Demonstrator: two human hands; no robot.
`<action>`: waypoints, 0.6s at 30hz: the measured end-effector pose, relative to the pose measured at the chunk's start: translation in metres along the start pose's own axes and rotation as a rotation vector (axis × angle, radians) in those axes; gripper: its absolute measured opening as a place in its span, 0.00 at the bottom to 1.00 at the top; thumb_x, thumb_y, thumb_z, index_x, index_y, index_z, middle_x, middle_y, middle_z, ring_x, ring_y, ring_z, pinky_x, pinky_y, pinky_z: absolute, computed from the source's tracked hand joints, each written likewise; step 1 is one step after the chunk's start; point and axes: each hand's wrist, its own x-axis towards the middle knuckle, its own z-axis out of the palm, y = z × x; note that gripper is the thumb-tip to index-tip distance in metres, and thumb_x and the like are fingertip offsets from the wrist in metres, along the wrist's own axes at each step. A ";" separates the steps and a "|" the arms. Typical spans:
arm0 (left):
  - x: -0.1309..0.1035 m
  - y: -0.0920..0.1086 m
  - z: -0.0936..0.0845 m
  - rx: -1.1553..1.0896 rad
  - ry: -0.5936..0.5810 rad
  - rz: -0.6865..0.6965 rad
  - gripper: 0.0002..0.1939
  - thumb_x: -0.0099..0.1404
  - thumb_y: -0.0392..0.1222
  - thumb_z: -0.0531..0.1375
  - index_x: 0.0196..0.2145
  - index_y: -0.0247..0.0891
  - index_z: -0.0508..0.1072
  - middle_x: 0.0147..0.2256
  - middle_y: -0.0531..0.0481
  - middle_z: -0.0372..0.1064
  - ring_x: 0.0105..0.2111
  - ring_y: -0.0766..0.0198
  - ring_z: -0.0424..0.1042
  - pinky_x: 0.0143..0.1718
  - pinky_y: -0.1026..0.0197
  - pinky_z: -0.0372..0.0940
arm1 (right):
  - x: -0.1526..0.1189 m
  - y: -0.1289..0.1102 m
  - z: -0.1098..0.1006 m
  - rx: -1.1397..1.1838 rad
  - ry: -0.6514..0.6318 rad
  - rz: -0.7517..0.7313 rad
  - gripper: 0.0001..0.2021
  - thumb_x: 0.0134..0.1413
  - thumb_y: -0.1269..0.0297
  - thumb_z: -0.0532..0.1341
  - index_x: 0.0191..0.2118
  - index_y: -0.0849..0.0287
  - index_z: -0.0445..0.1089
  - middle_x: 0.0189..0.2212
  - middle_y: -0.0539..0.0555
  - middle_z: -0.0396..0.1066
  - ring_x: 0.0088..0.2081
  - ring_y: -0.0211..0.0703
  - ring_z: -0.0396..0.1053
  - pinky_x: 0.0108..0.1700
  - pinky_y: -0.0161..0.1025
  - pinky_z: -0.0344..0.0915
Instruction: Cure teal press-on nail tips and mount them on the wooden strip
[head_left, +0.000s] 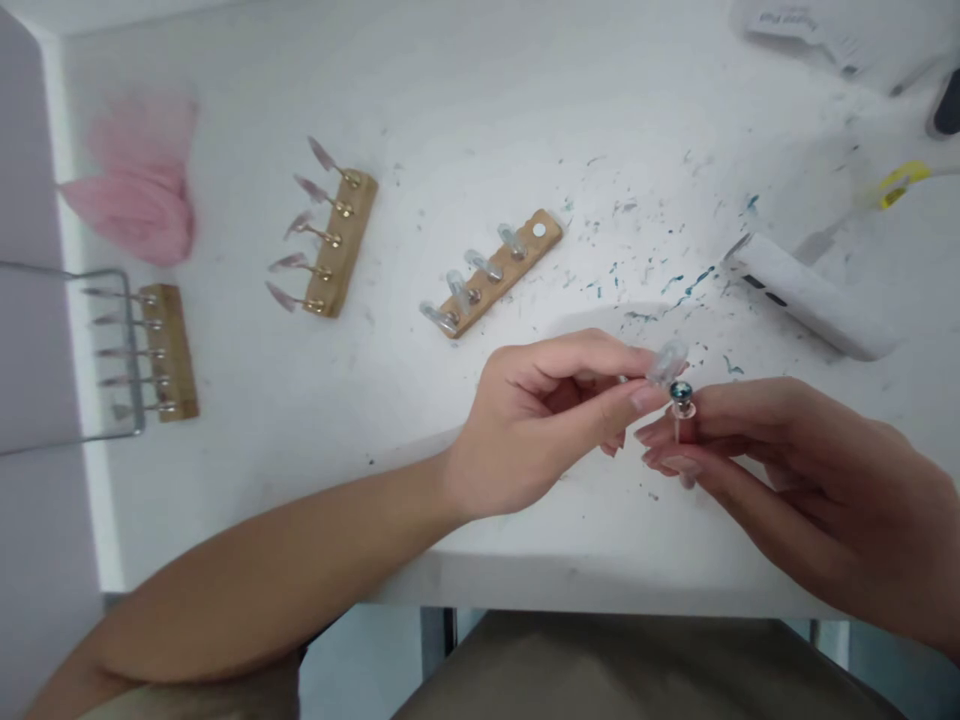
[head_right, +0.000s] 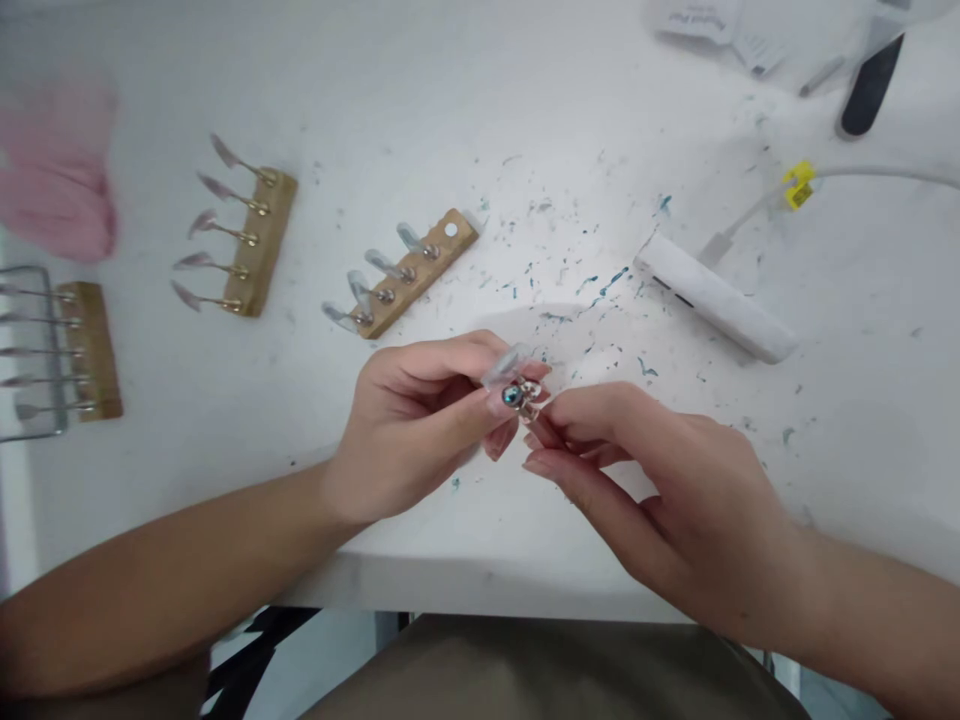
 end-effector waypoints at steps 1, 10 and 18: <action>0.000 0.000 0.000 0.004 -0.004 0.004 0.15 0.69 0.34 0.90 0.48 0.51 1.00 0.40 0.52 0.93 0.26 0.72 0.80 0.29 0.70 0.81 | 0.000 0.000 0.000 0.002 0.000 0.000 0.44 0.85 0.20 0.80 0.74 0.59 0.87 0.53 0.62 0.82 0.70 0.47 0.89 0.61 0.31 0.96; -0.001 -0.003 0.002 0.011 0.010 0.020 0.11 0.71 0.37 0.89 0.46 0.52 0.99 0.40 0.54 0.93 0.25 0.73 0.78 0.28 0.70 0.80 | 0.007 -0.014 -0.002 0.014 0.009 0.006 0.43 0.85 0.22 0.81 0.75 0.60 0.88 0.54 0.61 0.83 0.68 0.45 0.91 0.58 0.28 0.95; -0.003 -0.001 0.000 0.036 -0.002 0.011 0.09 0.72 0.38 0.89 0.45 0.50 0.98 0.39 0.53 0.93 0.25 0.72 0.79 0.28 0.69 0.80 | 0.035 -0.044 0.006 -0.016 0.008 -0.087 0.24 1.03 0.43 0.68 0.61 0.65 0.82 0.54 0.53 0.87 0.49 0.27 0.91 0.52 0.12 0.87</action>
